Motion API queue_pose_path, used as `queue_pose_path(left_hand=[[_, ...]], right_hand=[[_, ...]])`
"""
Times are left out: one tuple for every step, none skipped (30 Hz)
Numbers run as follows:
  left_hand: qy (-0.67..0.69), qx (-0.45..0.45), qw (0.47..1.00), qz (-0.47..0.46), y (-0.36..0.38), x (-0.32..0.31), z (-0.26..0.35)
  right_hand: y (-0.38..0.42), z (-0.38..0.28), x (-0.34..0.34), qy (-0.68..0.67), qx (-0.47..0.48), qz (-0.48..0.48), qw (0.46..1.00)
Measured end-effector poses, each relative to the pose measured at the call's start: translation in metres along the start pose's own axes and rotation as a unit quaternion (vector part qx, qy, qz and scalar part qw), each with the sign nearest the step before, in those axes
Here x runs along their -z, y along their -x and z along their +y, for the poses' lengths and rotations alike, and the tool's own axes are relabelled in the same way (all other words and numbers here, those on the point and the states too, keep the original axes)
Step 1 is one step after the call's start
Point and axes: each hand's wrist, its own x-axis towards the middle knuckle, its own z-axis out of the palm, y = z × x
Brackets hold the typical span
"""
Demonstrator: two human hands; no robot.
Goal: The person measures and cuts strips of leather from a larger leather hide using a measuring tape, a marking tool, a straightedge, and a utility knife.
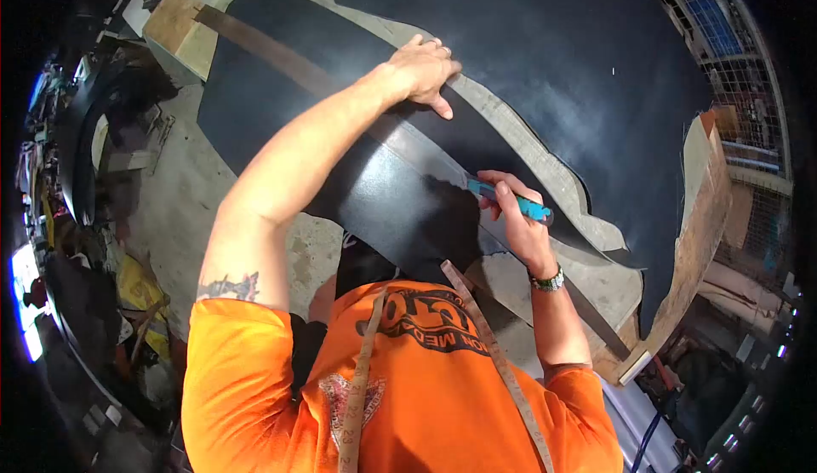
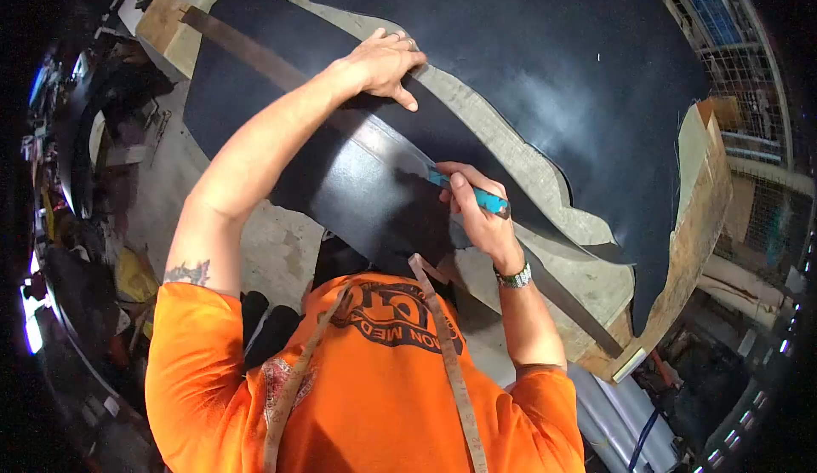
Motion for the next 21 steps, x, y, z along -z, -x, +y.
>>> queue_pose_path(left_hand=[[0.029,0.005,0.998,-0.054,-0.003,-0.002,-0.001],[0.056,0.011,0.993,-0.105,-0.009,-0.002,-0.004],[0.081,0.016,0.984,-0.156,-0.014,-0.001,-0.008],[0.167,0.024,0.972,-0.162,-0.017,-0.007,-0.016],[0.219,0.010,0.961,-0.169,-0.024,-0.010,-0.029],[0.275,-0.003,0.945,-0.175,-0.032,-0.014,-0.041],[0.334,-0.012,0.926,-0.174,-0.032,0.000,-0.038],[0.304,0.054,0.925,-0.220,-0.038,0.019,-0.041],[0.418,0.071,0.884,-0.196,-0.035,0.020,-0.048],[0.410,0.053,0.890,-0.194,-0.037,0.022,-0.056],[0.404,0.038,0.893,-0.193,-0.041,0.022,-0.061],[0.433,0.023,0.878,-0.201,-0.042,0.018,-0.063],[0.452,0.020,0.866,-0.211,-0.039,0.023,-0.061],[0.453,0.012,0.865,-0.216,-0.040,0.020,-0.062],[0.453,0.003,0.863,-0.223,-0.042,0.017,-0.063],[0.424,-0.011,0.877,-0.227,-0.038,0.029,-0.061],[0.431,-0.005,0.874,-0.223,-0.032,0.040,-0.059],[0.419,-0.025,0.884,-0.204,-0.031,0.042,-0.062],[0.406,-0.046,0.894,-0.185,-0.030,0.045,-0.067],[0.445,-0.048,0.877,-0.174,-0.027,0.047,-0.072],[0.493,-0.023,0.855,-0.160,-0.020,0.053,-0.070]], right_hand=[[0.003,-0.001,0.002,-0.017,0.028,-0.012,0.999],[0.005,-0.001,0.004,-0.033,0.058,-0.023,0.997],[0.007,-0.002,0.005,-0.030,0.095,-0.031,0.995],[0.010,-0.003,0.004,-0.019,0.104,-0.028,0.994],[0.015,-0.004,0.001,-0.007,0.110,-0.023,0.994],[0.019,-0.006,-0.005,0.002,0.105,-0.010,0.994],[0.020,-0.010,-0.010,0.016,0.102,-0.004,0.995],[0.018,-0.006,-0.014,0.042,0.123,-0.002,0.992],[0.011,-0.008,-0.020,0.063,0.136,-0.005,0.989],[0.001,-0.005,-0.024,0.110,0.163,-0.011,0.980],[-0.008,-0.002,-0.028,0.153,0.188,-0.020,0.970],[-0.020,-0.001,-0.032,0.188,0.217,-0.026,0.957],[-0.036,0.001,-0.037,0.221,0.247,-0.030,0.943],[-0.049,0.004,-0.044,0.248,0.275,-0.032,0.928],[-0.062,0.006,-0.050,0.239,0.281,-0.038,0.929],[-0.077,0.007,-0.057,0.230,0.291,-0.041,0.928],[-0.092,0.007,-0.064,0.220,0.304,-0.043,0.926],[-0.103,0.007,-0.070,0.216,0.303,-0.054,0.927],[-0.113,0.006,-0.077,0.211,0.299,-0.054,0.929],[-0.121,0.007,-0.083,0.208,0.292,-0.053,0.932],[-0.129,0.007,-0.088,0.206,0.284,-0.052,0.935]])
